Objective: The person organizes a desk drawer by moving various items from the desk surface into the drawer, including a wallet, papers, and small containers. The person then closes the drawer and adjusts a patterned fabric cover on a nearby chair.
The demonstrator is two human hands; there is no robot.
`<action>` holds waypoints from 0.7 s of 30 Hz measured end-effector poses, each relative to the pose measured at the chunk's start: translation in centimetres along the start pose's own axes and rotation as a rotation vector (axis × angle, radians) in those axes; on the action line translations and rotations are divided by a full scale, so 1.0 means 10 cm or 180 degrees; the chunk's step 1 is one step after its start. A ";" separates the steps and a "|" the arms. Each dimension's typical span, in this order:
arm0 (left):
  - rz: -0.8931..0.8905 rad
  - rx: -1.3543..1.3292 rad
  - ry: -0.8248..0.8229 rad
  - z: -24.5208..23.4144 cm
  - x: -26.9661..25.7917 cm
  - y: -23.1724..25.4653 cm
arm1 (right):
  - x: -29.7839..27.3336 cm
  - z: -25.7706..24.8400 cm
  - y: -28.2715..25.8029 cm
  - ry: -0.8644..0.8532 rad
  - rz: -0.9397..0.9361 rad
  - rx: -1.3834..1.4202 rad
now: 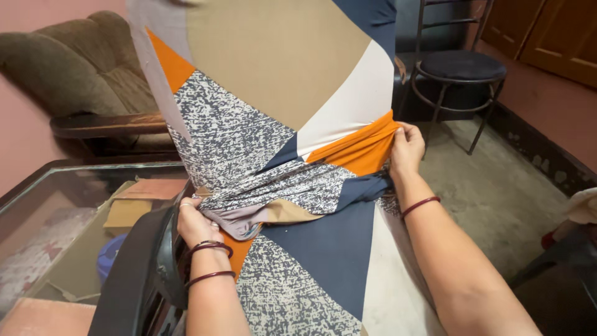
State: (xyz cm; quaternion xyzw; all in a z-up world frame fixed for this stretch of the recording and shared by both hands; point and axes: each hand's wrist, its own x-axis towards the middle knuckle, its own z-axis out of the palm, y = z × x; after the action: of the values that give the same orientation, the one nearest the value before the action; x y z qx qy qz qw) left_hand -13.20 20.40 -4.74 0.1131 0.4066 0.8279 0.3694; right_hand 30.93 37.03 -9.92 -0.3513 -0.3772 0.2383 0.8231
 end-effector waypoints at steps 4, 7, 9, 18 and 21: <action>0.0288 0.0030 0.0165 0.02 0.00 -0.02 | 0.17 0.06 0.19 -0.0150 -0.0078 0.1340; 0.0602 0.0499 0.0192 0.02 -0.05 -0.03 | 0.16 0.04 0.13 -0.0408 -0.0129 0.0797; 0.1086 0.1479 0.0393 0.01 -0.08 0.00 | 0.10 -0.10 -0.02 -0.0785 -0.0683 -0.0779; 0.1614 0.3713 0.0500 -0.05 -0.28 0.20 | -0.15 -0.61 -0.21 -0.2446 0.0004 -0.2702; 0.1321 0.3949 0.0346 -0.04 -0.32 0.29 | -0.07 -0.78 0.10 -0.2381 0.0258 -0.2617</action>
State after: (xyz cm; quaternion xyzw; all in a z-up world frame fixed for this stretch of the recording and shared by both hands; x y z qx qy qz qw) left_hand -12.65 16.73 -2.49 0.3392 0.7964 0.4984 0.0472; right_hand 36.48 34.12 -14.67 -0.5492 -0.6917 0.2114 0.4185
